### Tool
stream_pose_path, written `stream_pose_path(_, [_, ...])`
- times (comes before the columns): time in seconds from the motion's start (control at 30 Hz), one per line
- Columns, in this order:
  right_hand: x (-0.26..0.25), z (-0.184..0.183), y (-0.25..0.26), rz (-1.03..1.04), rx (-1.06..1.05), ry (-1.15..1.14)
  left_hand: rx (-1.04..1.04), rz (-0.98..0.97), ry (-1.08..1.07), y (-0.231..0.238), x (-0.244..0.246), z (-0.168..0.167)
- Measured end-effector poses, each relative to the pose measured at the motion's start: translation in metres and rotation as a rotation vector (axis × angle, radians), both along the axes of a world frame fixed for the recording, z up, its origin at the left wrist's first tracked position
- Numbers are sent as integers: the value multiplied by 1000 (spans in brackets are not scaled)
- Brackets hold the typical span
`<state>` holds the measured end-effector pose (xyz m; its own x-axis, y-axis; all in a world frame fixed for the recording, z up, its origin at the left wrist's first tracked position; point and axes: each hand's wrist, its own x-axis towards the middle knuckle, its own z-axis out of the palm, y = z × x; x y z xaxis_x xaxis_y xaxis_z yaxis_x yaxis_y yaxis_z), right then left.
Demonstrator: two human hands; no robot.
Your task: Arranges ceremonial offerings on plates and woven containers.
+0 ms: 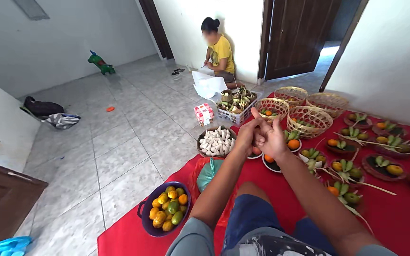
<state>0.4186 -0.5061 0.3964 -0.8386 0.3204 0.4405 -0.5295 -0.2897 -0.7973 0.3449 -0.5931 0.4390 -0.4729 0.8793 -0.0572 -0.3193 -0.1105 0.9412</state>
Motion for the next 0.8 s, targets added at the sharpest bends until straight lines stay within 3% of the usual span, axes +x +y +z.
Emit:
stream_pose_path(0.23, [-10,-4,-3,-3,9,-22,-1,21,-3,2,-12,-9])
stream_pose_path(0.5, [-18,-1,-5,-85,21,-77,19,17,-146,11,-22,-11])
stream_pose_path(0.8, [-18,-2,1,-95,-20,-87,9,-21,-89,11,-21,-11])
